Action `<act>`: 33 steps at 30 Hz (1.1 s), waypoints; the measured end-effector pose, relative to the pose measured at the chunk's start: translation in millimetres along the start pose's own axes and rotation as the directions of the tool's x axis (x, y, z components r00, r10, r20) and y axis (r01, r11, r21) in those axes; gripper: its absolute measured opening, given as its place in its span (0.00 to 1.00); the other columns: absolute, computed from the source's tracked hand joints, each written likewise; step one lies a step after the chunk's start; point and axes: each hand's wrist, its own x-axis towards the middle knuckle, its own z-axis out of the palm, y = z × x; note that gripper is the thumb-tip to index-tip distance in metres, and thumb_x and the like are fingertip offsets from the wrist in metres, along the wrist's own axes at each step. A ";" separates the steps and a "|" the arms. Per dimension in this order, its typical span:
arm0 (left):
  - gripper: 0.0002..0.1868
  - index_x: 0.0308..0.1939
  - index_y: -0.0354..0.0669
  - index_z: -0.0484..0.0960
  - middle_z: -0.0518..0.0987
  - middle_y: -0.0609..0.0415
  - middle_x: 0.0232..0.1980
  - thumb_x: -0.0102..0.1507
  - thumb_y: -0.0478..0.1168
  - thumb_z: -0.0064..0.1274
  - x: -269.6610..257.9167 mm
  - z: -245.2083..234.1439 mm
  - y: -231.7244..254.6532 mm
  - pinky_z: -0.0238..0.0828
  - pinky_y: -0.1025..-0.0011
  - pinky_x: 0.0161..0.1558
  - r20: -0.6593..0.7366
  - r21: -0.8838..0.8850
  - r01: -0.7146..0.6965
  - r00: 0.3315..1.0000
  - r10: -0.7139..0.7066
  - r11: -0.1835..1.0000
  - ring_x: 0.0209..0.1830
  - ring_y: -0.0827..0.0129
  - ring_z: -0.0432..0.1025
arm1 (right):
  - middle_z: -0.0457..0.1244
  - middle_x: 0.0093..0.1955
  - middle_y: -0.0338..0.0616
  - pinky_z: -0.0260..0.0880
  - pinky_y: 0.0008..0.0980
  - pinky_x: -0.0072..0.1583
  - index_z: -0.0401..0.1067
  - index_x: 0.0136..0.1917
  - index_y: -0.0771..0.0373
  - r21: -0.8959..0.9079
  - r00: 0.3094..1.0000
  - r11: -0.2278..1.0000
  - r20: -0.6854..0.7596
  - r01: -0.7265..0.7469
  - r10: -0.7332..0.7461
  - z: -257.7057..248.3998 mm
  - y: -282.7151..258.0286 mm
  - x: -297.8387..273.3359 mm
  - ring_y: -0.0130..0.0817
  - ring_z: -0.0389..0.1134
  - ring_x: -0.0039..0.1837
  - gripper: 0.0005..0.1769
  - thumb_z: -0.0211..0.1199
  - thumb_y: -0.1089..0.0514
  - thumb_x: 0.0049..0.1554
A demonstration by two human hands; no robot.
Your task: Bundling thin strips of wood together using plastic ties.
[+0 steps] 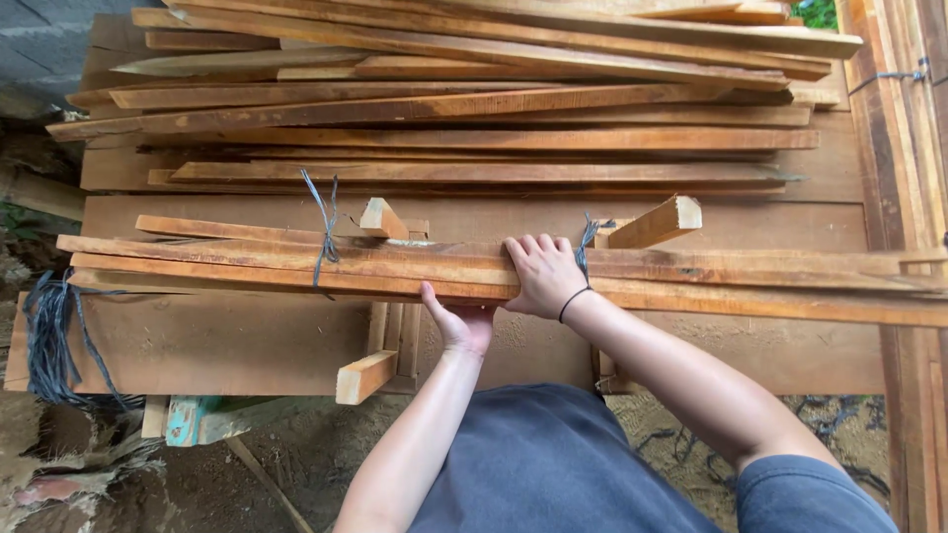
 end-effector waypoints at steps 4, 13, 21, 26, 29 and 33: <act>0.59 0.78 0.58 0.54 0.62 0.53 0.73 0.52 0.82 0.53 -3.6 10.4 0.2 0.49 0.44 0.75 -0.002 0.022 0.014 1.000 -0.013 1.000 0.74 0.57 0.59 | 0.62 0.62 0.40 0.57 0.42 0.65 0.60 0.73 0.56 -0.018 1.000 1.000 -0.017 -0.001 0.001 -8.9 2.8 4.0 0.39 0.62 0.66 0.60 0.70 0.30 0.32; 0.70 0.79 0.27 0.28 0.34 0.26 0.81 0.60 0.79 0.46 26.8 -15.4 30.1 0.35 0.45 0.80 0.034 0.536 0.197 0.966 -0.255 0.820 0.83 0.37 0.35 | 0.61 0.65 0.36 0.58 0.39 0.64 0.59 0.75 0.52 -0.041 0.990 0.996 -0.112 0.083 -0.087 107.2 33.3 44.9 0.34 0.61 0.66 0.68 0.67 0.23 0.26; 0.63 0.76 0.20 0.35 0.47 0.22 0.78 0.65 0.72 0.48 54.7 -41.2 22.1 0.51 0.41 0.74 -0.002 0.593 0.196 0.970 -0.242 0.781 0.76 0.30 0.53 | 0.60 0.67 0.34 0.58 0.36 0.63 0.58 0.74 0.50 -0.038 0.975 0.994 -0.196 0.102 -0.108 125.5 40.1 38.8 0.32 0.61 0.66 0.68 0.65 0.22 0.25; 0.62 0.76 0.19 0.37 0.50 0.22 0.77 0.66 0.72 0.46 57.4 -41.2 22.6 0.52 0.39 0.73 0.011 0.611 0.196 0.967 -0.256 0.767 0.74 0.29 0.56 | 0.60 0.67 0.35 0.58 0.36 0.63 0.59 0.75 0.51 -0.021 0.976 0.994 -0.193 0.103 -0.105 120.9 41.2 38.9 0.32 0.62 0.67 0.68 0.66 0.22 0.25; 0.62 0.75 0.18 0.38 0.50 0.21 0.77 0.66 0.72 0.46 54.9 -39.8 25.6 0.53 0.39 0.73 0.024 0.617 0.188 0.966 -0.258 0.764 0.74 0.29 0.56 | 0.61 0.67 0.35 0.59 0.36 0.63 0.60 0.74 0.51 0.008 0.980 0.994 -0.169 0.107 -0.104 101.9 36.6 36.8 0.32 0.62 0.67 0.67 0.65 0.19 0.28; 0.62 0.76 0.20 0.39 0.54 0.23 0.76 0.65 0.72 0.48 56.5 -42.4 26.4 0.55 0.41 0.72 0.014 0.596 0.217 0.960 -0.280 0.773 0.73 0.31 0.59 | 0.65 0.61 0.36 0.63 0.39 0.64 0.61 0.74 0.49 0.157 0.998 0.986 0.011 0.060 -0.062 72.2 35.3 42.3 0.35 0.68 0.64 0.58 0.58 0.14 0.41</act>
